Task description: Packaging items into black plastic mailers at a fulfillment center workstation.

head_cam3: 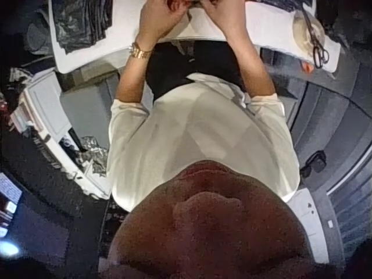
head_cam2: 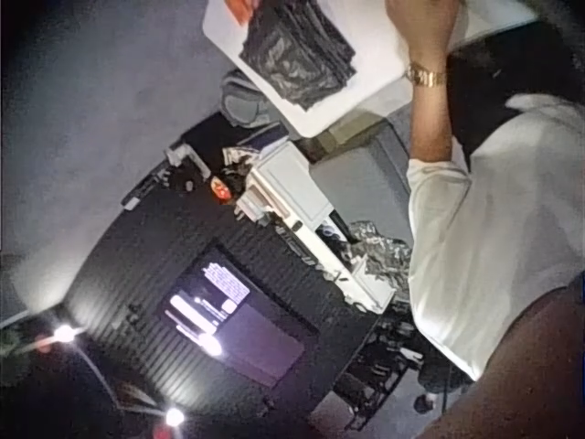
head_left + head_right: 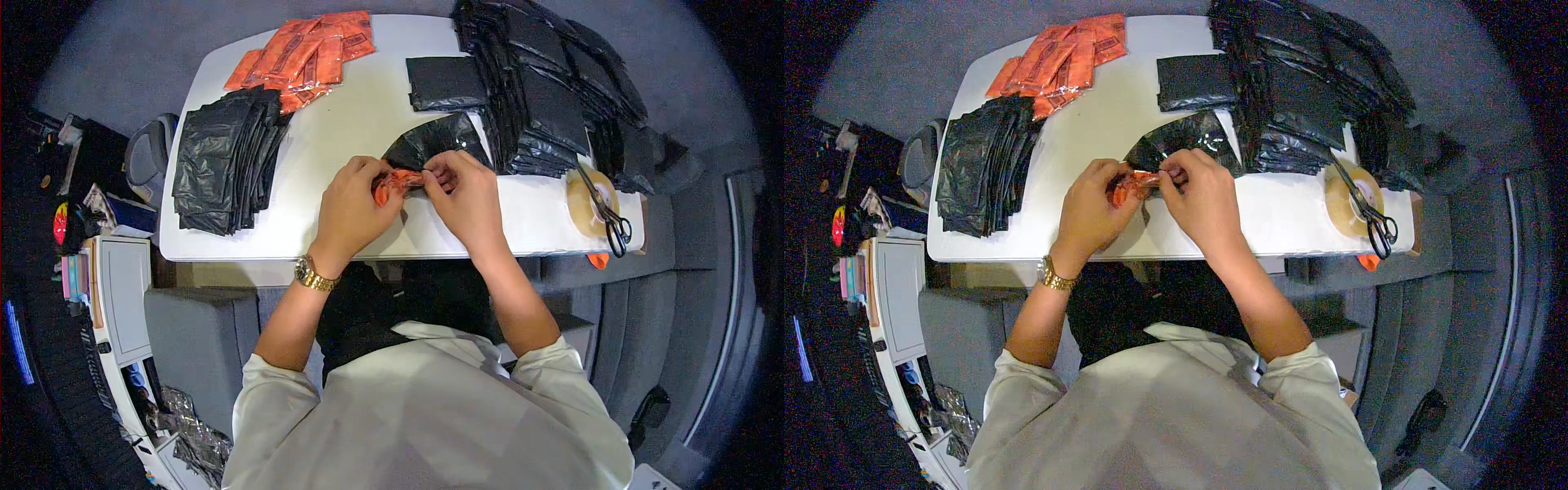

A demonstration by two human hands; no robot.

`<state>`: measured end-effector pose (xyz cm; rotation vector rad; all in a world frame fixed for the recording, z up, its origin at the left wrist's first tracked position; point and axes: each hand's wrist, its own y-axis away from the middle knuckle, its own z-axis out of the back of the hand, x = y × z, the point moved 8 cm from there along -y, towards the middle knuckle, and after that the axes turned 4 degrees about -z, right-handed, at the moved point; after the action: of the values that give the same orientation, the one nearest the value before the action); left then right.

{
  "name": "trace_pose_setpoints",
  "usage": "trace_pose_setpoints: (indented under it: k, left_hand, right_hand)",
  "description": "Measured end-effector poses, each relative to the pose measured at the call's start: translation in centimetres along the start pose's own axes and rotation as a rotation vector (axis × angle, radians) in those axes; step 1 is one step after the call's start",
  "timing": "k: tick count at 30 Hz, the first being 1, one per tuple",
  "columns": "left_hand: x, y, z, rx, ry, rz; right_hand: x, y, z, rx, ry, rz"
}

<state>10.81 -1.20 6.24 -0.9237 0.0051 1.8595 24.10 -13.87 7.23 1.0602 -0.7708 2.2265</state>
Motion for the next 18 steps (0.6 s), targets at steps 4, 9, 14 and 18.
trace_pose_setpoints:
  k: [4,9,14,18]
  left_hand:
    - [-0.5,0.1,0.0,-0.016,0.059,-0.013]
    - [0.6,-0.3,-0.3,-0.012,0.072,0.057]
    - [0.5,-1.1,-0.4,0.041,0.079,0.09]
    - [1.7,-1.6,-0.6,0.048,0.097,0.058]
  right_hand:
    - [1.0,-0.3,0.0,-0.026,-0.013,0.112]
    - [1.2,-0.3,0.1,-0.023,0.079,0.133]
    - [1.9,-0.5,0.6,-0.069,0.096,0.153]
    - [1.9,1.7,-0.1,0.006,0.21,0.176]
